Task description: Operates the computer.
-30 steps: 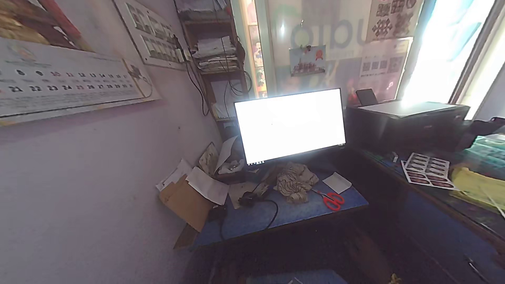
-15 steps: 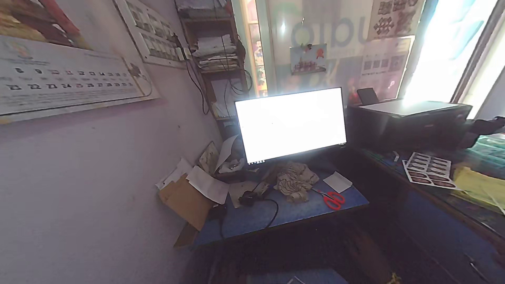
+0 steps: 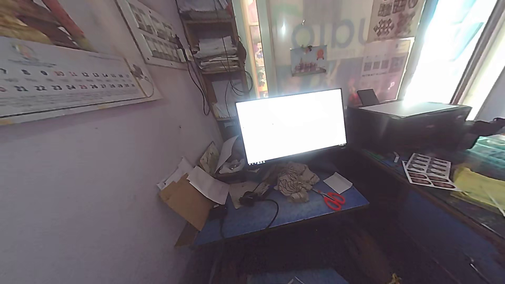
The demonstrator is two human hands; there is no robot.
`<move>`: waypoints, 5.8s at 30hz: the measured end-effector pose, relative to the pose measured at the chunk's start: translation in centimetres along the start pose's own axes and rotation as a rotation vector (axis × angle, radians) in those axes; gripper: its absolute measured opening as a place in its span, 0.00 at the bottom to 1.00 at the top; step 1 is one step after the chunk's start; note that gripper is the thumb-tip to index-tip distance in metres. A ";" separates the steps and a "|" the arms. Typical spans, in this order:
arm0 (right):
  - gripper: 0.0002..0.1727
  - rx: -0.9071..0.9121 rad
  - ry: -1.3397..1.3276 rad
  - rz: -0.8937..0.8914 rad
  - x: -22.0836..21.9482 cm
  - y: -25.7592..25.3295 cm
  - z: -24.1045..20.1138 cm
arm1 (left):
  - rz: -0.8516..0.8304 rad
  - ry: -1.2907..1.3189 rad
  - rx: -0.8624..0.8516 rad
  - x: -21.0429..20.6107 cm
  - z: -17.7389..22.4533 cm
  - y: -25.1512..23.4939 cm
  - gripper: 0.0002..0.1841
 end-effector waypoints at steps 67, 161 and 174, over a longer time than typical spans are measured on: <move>0.27 0.006 -0.033 -0.009 0.4 0.2 -0.6 | 0.014 -0.036 0.000 0.0 0.3 0.1 0.24; 0.26 0.113 0.097 0.118 -0.2 0.5 -0.6 | 0.013 0.016 0.041 -1.6 -1.1 -0.8 0.23; 0.25 0.116 0.089 0.156 0.0 0.5 -0.8 | 0.048 0.010 0.019 -1.6 -1.1 -0.9 0.23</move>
Point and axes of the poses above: each hand's wrist, its own y-axis away from the middle knuckle, its own x-axis out of the back of the hand, z = x × y, the point moved 4 cm from there along -y, towards the middle knuckle, and after that the axes turned 9 degrees about -z, right-handed, at the moved point
